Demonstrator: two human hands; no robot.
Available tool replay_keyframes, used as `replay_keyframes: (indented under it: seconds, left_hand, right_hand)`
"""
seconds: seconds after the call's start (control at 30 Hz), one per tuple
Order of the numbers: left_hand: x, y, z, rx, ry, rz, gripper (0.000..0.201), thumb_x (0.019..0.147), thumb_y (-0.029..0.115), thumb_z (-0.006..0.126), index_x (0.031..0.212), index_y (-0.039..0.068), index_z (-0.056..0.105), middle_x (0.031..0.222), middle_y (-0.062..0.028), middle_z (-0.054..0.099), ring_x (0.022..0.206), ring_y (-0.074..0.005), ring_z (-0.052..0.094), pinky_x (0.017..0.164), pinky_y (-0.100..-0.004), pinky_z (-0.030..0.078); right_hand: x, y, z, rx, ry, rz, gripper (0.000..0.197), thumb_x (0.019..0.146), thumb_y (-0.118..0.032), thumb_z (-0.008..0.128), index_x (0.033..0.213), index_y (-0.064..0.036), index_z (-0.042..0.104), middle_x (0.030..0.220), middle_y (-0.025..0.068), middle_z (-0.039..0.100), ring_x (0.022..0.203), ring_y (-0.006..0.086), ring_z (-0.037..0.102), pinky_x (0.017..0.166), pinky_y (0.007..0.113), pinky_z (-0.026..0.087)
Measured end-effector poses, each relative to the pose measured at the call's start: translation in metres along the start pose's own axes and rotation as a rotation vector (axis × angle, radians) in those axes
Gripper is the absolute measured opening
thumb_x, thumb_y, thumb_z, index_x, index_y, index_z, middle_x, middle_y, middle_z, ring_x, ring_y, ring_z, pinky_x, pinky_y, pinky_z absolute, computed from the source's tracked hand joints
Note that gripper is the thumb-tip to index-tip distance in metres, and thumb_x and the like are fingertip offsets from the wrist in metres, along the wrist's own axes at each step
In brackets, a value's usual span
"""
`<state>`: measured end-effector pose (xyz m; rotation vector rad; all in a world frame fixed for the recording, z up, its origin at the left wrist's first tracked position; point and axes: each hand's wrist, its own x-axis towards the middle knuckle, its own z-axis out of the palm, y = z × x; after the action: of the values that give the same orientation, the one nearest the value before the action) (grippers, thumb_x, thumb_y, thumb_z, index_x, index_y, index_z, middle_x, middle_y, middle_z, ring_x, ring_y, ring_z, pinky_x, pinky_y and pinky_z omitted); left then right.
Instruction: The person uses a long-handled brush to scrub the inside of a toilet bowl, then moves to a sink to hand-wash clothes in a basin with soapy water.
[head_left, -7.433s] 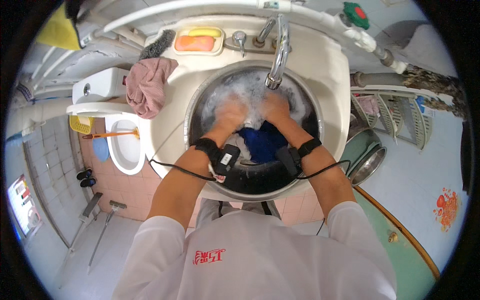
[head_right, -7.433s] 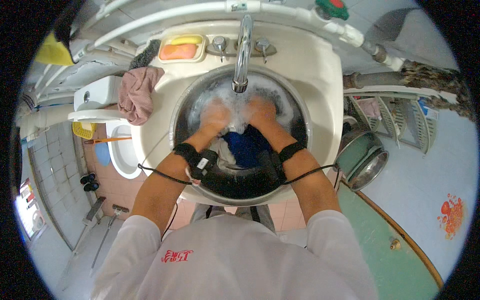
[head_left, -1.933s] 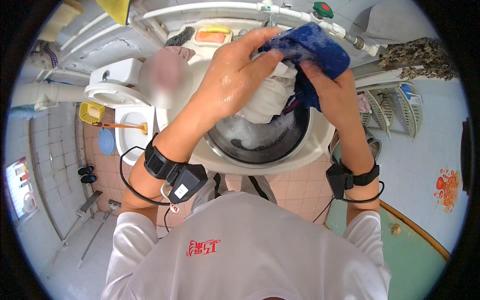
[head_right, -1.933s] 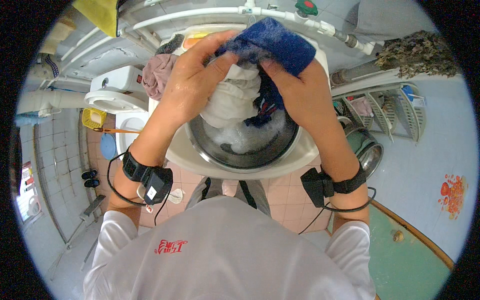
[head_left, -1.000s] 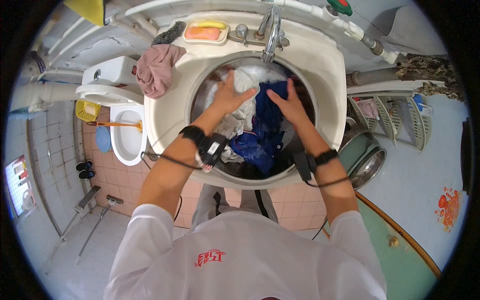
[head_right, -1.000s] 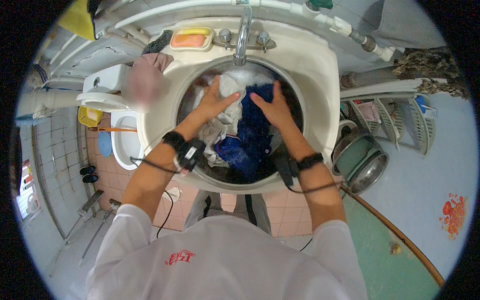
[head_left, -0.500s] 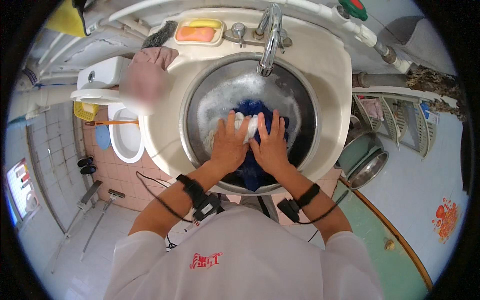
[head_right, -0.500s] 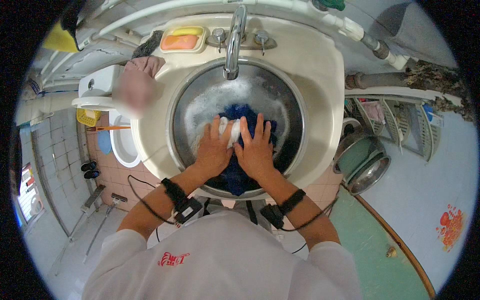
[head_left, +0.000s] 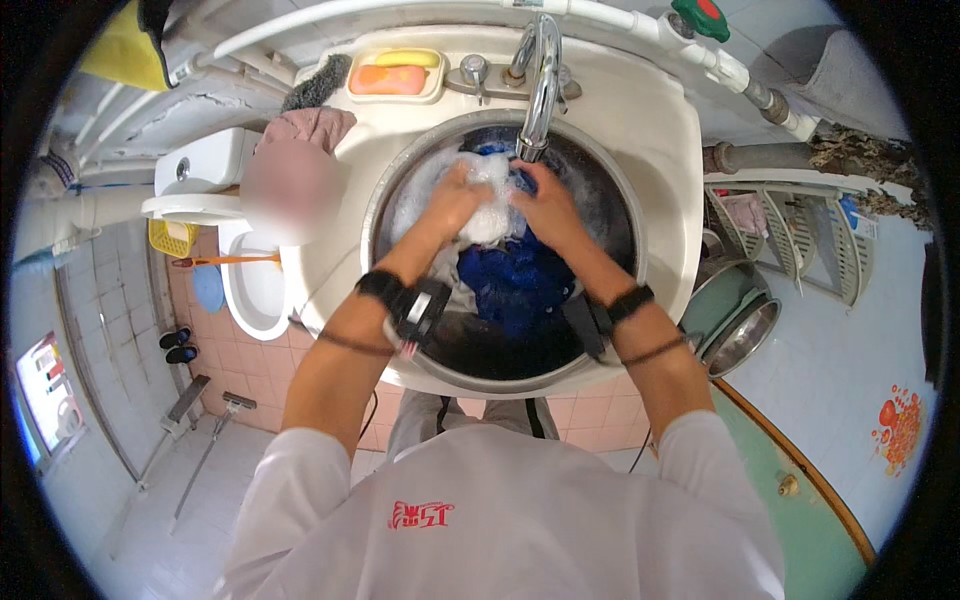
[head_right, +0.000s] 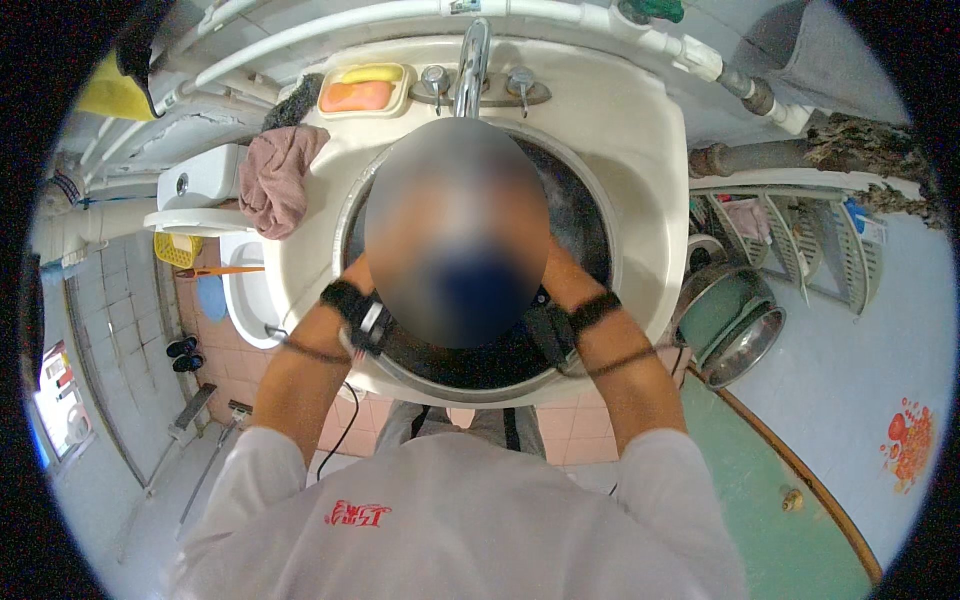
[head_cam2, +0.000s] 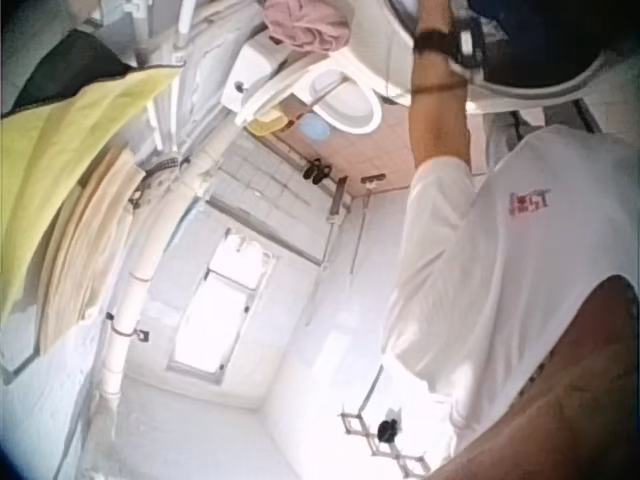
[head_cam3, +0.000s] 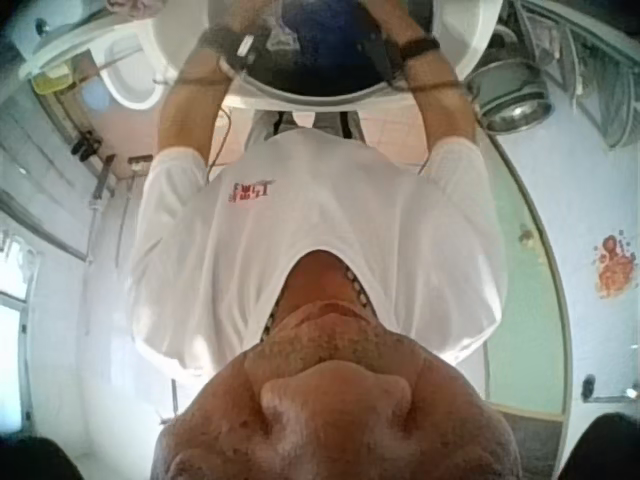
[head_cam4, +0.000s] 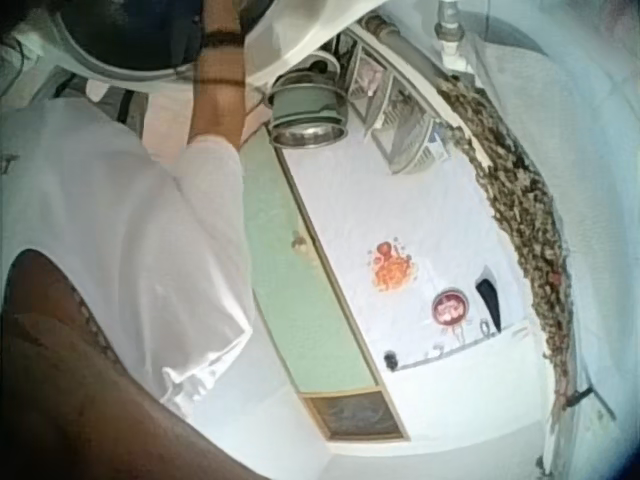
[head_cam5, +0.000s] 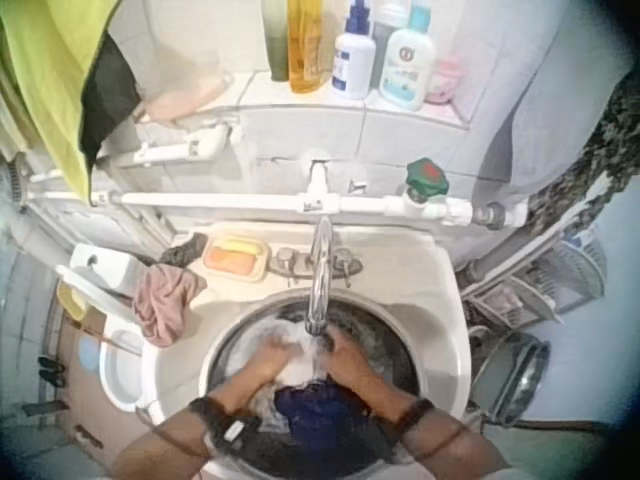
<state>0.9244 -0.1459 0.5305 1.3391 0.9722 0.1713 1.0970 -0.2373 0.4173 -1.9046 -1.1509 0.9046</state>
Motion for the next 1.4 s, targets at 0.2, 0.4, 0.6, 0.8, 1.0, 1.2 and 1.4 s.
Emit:
replay_keyframes:
  seconds: [0.2,0.4,0.6,0.8,1.0,1.2,1.4]
  left_hand:
    - [-0.067,-0.037,0.009,0.382,0.099,0.259,0.044,0.074,0.015,0.08,0.108,0.003,0.053,0.112,-0.0182,0.059,0.103,-0.029,0.059,0.088,-0.0383,0.049]
    - [-0.09,-0.08,0.05,1.012,0.177,0.251,0.069,0.072,0.009,0.077,0.133,0.007,0.045,0.141,-0.024,0.036,0.13,-0.0502,0.037,0.098,-0.0554,0.044]
    - [-0.034,-0.108,0.049,1.132,0.109,0.063,0.066,0.076,0.014,0.073,0.136,0.01,0.047,0.143,-0.021,0.038,0.12,-0.0456,0.045,0.085,-0.0552,0.05]
    - [0.048,-0.106,0.03,1.197,-0.279,-0.066,0.037,0.088,0.032,0.06,0.111,0.004,0.069,0.107,-0.0266,0.068,0.104,-0.0377,0.066,0.087,-0.045,0.052]
    - [0.021,-0.077,-0.006,0.164,0.199,-0.075,0.054,0.092,0.049,0.057,0.113,0.0,0.066,0.109,-0.0277,0.068,0.105,-0.0408,0.065,0.091,-0.0448,0.048]
    - [-0.106,-0.055,0.033,0.873,0.121,0.285,0.067,0.081,0.025,0.075,0.14,0.011,0.047,0.14,-0.0242,0.042,0.123,-0.0463,0.048,0.091,-0.0549,0.048]
    - [-0.07,-0.087,0.064,1.1,0.146,0.193,0.084,0.077,0.023,0.079,0.149,0.016,0.037,0.149,-0.024,0.03,0.126,-0.0529,0.036,0.089,-0.0653,0.044]
  right_hand:
    - [-0.117,-0.083,-0.05,-0.05,-0.01,-0.098,0.082,0.08,-0.029,0.076,0.148,-0.0027,0.039,0.116,0.0181,0.06,0.102,0.0307,0.058,0.095,0.042,0.044]
    - [-0.146,-0.048,0.014,-0.549,-0.043,-0.005,0.08,0.088,-0.025,0.067,0.154,-0.009,0.026,0.143,0.0303,0.03,0.131,0.0537,0.031,0.102,0.066,0.033]
    - [-0.083,-0.038,0.033,-0.758,-0.03,0.02,0.059,0.088,-0.019,0.06,0.144,-0.0152,0.045,0.126,0.0211,0.056,0.106,0.0443,0.052,0.079,0.056,0.048]
    - [-0.003,-0.005,0.024,-0.694,-0.137,0.127,0.03,0.089,-0.035,0.055,0.098,-0.0119,0.072,0.092,0.0217,0.07,0.091,0.0407,0.066,0.076,0.053,0.051]
    - [-0.017,-0.066,-0.017,-0.095,0.059,0.157,0.046,0.087,-0.045,0.065,0.09,0.001,0.064,0.09,0.022,0.067,0.091,0.0419,0.063,0.078,0.048,0.048]
    - [-0.147,-0.072,-0.019,-0.395,0.154,-0.162,0.067,0.084,-0.02,0.07,0.142,-0.0082,0.038,0.149,0.0286,0.025,0.134,0.0546,0.029,0.108,0.059,0.032]
    - [-0.127,-0.046,0.009,-0.74,-0.084,0.108,0.075,0.087,-0.023,0.066,0.154,-0.0211,0.03,0.149,0.0295,0.029,0.128,0.0536,0.039,0.089,0.07,0.044]
